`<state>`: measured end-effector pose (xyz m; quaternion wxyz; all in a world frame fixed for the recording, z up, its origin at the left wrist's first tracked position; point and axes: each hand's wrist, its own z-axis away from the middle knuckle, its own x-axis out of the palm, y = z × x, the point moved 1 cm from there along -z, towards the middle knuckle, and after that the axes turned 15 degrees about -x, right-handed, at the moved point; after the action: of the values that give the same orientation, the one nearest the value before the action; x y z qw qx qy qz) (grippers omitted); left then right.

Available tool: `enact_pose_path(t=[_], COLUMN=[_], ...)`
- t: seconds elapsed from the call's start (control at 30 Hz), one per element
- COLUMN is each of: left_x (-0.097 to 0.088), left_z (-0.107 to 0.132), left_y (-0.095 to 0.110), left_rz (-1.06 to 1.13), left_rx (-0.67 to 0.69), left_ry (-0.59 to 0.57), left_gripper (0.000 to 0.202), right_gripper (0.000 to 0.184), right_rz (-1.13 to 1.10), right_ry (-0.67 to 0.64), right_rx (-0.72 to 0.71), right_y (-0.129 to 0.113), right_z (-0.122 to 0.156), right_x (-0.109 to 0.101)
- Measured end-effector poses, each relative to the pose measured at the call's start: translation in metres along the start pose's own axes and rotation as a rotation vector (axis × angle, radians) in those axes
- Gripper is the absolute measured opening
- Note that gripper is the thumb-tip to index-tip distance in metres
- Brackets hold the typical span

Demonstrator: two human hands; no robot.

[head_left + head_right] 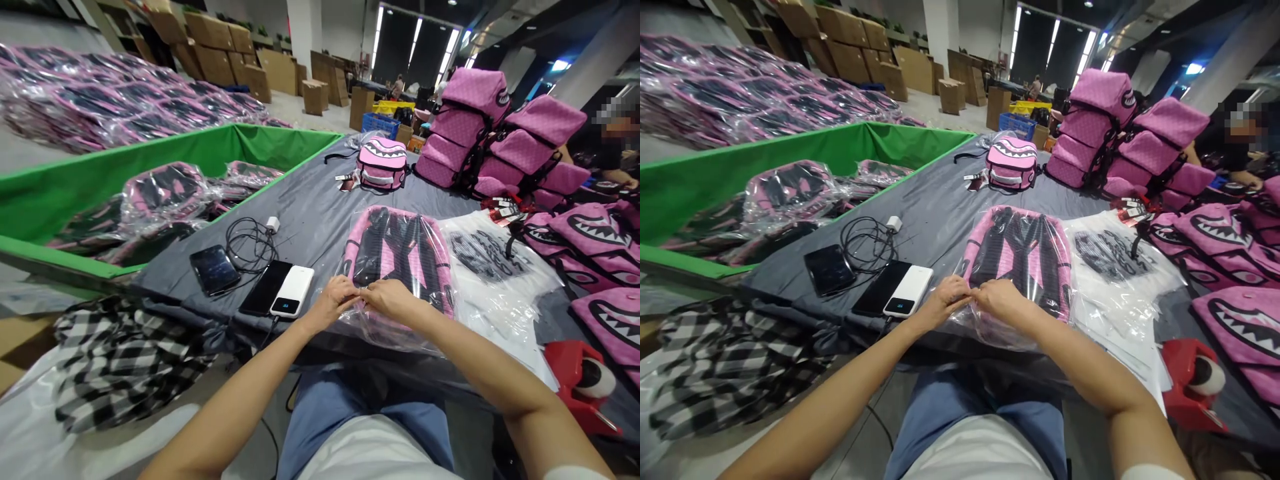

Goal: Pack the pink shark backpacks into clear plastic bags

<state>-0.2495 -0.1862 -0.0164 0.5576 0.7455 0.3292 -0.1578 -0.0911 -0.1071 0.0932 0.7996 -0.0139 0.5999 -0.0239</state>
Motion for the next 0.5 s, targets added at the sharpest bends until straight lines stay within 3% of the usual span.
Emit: enact_pose_path(t=[0.1,0.17,0.23,0.37,0.5], left_x=[0.0,0.0,-0.001,-0.003,-0.001], left_z=[0.0,0.0,0.0,0.0,0.002], left_y=[-0.001,-0.001,-0.001,-0.001,-0.002], left_rz=[0.017,0.021,0.025,0.043,0.028], left_rx=[0.001,-0.003,-0.009,0.003,0.013], left_ry=[0.003,-0.01,-0.026,-0.021,-0.011], left_gripper=[0.024,0.024,0.024,0.024,0.025], right_gripper=[0.025,0.05,0.06,0.033,0.035], right_rz=[0.012,0.0,-0.011,-0.062,-0.086], right_ry=[-0.106,-0.095,-0.058,0.065,0.069], right_rx=[0.144,0.251,0.349,0.313,0.258], right_y=[0.011,0.02,0.025,0.014,-0.006], right_z=[-0.01,-0.006,0.003,0.016,0.002], right_x=[-0.009,-0.019,-0.027,-0.019,0.015])
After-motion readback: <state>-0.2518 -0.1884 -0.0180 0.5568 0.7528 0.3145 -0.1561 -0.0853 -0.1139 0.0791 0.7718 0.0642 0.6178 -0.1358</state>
